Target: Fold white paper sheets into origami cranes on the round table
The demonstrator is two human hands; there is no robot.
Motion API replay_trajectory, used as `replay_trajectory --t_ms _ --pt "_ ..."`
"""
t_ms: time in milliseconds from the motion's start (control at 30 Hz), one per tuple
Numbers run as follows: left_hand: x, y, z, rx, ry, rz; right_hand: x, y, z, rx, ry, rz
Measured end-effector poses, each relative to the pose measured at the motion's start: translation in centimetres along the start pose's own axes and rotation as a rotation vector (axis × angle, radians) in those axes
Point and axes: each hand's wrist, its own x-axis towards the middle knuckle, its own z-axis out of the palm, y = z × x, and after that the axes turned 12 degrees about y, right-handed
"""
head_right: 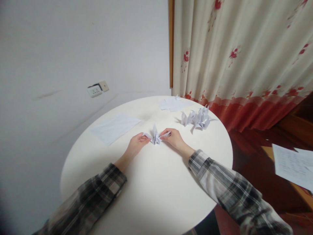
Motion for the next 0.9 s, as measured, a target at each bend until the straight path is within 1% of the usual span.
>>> replay_trajectory --t_ms 167,267,567,733,833,900 --pt "0.0 0.2 0.2 -0.129 0.03 -0.004 -0.2 -0.5 0.1 -0.003 -0.002 -0.062" --pt "-0.1 0.3 0.4 -0.129 0.049 -0.007 -0.2 -0.8 0.1 0.039 -0.007 -0.065" --pt "-0.2 0.5 0.5 -0.118 0.04 0.006 -0.4 -1.5 0.0 0.116 0.058 -0.063" --pt "-0.1 0.4 0.6 -0.1 0.034 0.021 -0.3 -1.2 0.1 0.089 0.048 -0.062" --pt "-0.3 0.4 0.6 -0.12 -0.011 0.041 -0.1 -0.8 0.2 0.073 0.059 -0.046" --pt "-0.5 0.4 0.5 -0.136 -0.092 0.07 -0.1 -0.8 0.2 0.109 0.065 -0.046"
